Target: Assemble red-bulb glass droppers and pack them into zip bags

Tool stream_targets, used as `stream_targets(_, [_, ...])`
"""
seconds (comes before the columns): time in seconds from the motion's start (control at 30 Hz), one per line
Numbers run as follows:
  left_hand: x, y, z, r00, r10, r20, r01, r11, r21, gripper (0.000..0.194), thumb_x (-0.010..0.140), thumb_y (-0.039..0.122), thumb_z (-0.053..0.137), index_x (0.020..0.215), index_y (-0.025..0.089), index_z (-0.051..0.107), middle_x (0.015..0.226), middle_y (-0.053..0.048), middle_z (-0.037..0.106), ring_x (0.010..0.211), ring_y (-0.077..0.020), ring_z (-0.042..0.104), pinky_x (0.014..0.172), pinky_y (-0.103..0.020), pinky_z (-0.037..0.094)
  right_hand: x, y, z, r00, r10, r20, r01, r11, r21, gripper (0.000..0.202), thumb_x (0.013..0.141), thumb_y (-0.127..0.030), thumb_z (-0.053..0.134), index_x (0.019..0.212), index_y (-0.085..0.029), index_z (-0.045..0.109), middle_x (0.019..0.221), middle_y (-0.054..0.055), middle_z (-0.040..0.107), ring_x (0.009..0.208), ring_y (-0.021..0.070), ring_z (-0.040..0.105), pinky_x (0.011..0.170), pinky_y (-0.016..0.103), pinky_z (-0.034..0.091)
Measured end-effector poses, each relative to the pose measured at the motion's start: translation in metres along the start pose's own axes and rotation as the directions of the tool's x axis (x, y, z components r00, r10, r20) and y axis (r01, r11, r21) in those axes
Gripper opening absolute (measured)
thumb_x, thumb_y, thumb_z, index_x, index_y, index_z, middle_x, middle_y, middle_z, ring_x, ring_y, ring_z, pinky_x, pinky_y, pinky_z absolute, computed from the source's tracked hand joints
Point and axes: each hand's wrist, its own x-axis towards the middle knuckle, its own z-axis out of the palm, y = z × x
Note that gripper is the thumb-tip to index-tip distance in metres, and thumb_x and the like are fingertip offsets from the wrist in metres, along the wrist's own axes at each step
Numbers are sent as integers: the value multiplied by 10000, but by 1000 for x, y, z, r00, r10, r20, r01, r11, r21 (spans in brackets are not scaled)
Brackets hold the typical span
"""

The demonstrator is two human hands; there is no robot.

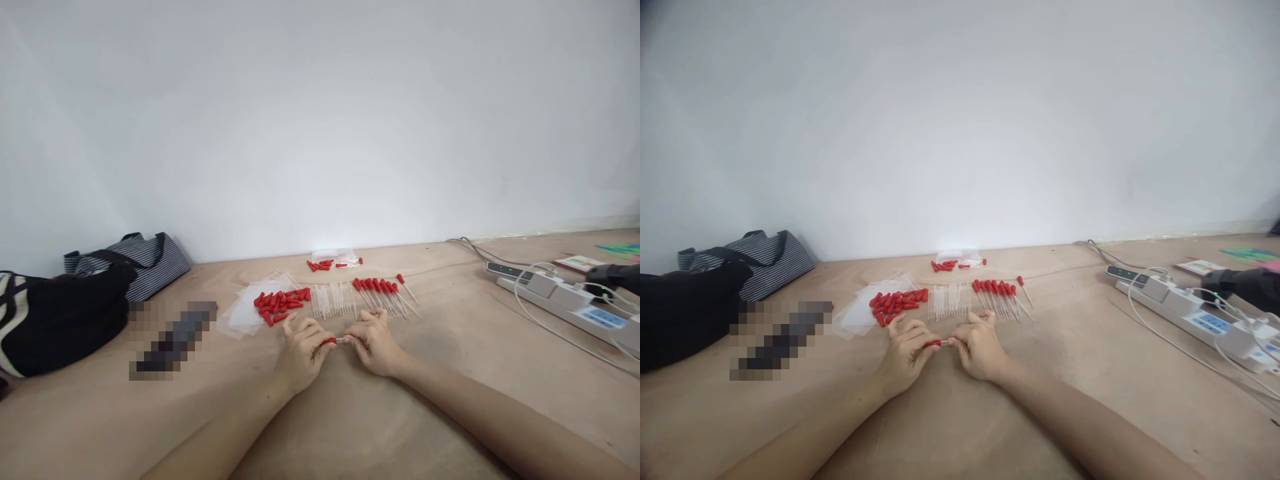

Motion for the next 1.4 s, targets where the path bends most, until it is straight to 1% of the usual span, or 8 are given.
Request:
stream_targets(0.27, [3, -10, -4, 996, -88, 34, 87, 996, 13, 127, 808, 281, 498, 758, 241, 608, 722, 41, 654, 775, -143, 540, 925, -440, 119, 4, 9, -11, 999, -1, 47, 1, 1000, 12, 211, 854, -315, 410, 825, -212, 592, 704, 2, 624, 755, 146, 457, 779, 350, 195])
stream_targets(0.5, [3, -15, -5, 984, -161, 76, 160, 987, 29, 176, 807, 327, 489, 719, 265, 628, 695, 45, 664, 801, -167, 540, 927, -468, 111, 0, 19, -22, 992, -121, 34, 125, 970, -206, 198, 833, -284, 444, 827, -242, 637, 707, 19, 607, 764, 151, 460, 763, 347, 181])
stream_targets(0.57, [2, -19, -4, 980, -181, 86, 177, 983, 46, 157, 795, 374, 499, 821, 292, 629, 791, 33, 671, 872, -187, 528, 935, -480, 100, 1, 22, -22, 992, -119, 28, 123, 962, -245, 209, 834, -267, 431, 839, -257, 640, 695, 17, 604, 755, 153, 456, 756, 347, 176])
stream_targets(0.7, [3, -37, -5, 955, -297, 0, 294, 945, 143, 501, 719, 455, 556, 1175, 274, 455, 1131, -47, 564, 1044, -246, 444, 932, -492, 141, 4, 33, -15, 992, 55, -112, -87, 948, -306, 231, 829, -258, 418, 807, -256, 648, 695, 23, 623, 745, 159, 465, 743, 334, 182])
stream_targets(0.83, [5, -52, -7, 909, -406, -91, 414, 861, 296, 341, 720, 362, 570, 1044, 258, 554, 1093, -48, 569, 1045, -249, 432, 920, -475, 172, 14, 45, -4, 914, 264, -307, -362, 873, -326, 227, 800, -234, 445, 695, -226, 645, 676, 21, 643, 753, 161, 481, 733, 324, 178])
stream_targets(1.03, [5, -65, -7, 880, -457, -129, 469, 792, 392, 236, 698, 311, 591, 932, 287, 610, 1063, -44, 568, 1036, -246, 428, 904, -489, 172, 33, 47, 11, 874, 334, -352, -463, 793, -397, 262, 790, -216, 425, 602, -182, 603, 696, 36, 660, 751, 168, 488, 740, 341, 174])
stream_targets(1.2, [4, -71, -9, 866, -485, -124, 489, 767, 416, 178, 711, 319, 577, 872, 275, 638, 1057, -49, 565, 1036, -253, 425, 891, -491, 183, 35, 48, 14, 874, 395, -282, -484, 753, -446, 218, 765, -208, 428, 655, -185, 614, 739, 47, 663, 776, 188, 499, 735, 363, 183])
stream_targets(1.4, [5, -72, -9, 885, -449, -125, 458, 786, 416, 181, 722, 316, 553, 876, 256, 627, 1003, -63, 580, 993, -257, 447, 858, -491, 220, 38, 43, 10, 867, 412, -281, -497, 757, -424, 255, 795, -280, 400, 742, -170, 625, 816, 96, 648, 850, 226, 492, 761, 392, 204])
